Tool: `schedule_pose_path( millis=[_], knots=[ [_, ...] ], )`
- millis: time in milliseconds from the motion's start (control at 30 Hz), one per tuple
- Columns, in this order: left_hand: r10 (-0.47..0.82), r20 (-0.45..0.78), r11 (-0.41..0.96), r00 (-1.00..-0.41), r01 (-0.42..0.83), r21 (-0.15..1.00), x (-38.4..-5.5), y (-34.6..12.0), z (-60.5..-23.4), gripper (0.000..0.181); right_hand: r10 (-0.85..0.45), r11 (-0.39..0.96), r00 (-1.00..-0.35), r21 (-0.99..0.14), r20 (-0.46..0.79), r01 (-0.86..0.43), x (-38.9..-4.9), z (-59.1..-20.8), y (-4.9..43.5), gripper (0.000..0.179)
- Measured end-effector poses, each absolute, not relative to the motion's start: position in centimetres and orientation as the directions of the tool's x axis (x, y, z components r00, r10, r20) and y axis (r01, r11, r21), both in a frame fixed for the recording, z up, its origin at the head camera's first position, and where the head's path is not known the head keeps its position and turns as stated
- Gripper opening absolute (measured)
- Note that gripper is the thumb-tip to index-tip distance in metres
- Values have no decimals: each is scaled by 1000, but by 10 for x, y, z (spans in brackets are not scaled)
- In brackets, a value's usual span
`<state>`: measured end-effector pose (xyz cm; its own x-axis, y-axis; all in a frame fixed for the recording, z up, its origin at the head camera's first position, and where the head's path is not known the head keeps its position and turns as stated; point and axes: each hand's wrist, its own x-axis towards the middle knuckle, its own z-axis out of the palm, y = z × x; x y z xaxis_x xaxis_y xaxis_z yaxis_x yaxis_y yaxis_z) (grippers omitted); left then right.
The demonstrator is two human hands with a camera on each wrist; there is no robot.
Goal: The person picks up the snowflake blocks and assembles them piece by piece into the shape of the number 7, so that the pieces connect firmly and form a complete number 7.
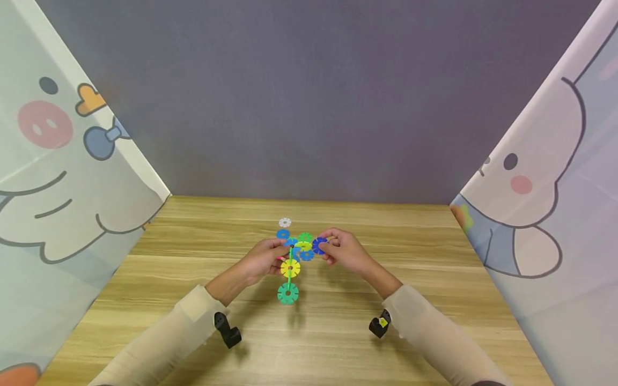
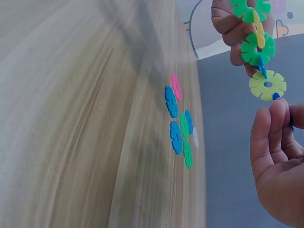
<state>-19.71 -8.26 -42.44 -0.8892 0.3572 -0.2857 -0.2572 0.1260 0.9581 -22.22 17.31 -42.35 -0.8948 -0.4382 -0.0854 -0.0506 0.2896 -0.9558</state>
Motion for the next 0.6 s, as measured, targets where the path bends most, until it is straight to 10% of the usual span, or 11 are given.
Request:
schedule_pose_path(
  millis=[600],
  knots=[
    [350,-285,111,-892,-262,959,-198,-85,-427,15,-432,297,-894,-955,-119,-16,-222,-423,164,29]
  ],
)
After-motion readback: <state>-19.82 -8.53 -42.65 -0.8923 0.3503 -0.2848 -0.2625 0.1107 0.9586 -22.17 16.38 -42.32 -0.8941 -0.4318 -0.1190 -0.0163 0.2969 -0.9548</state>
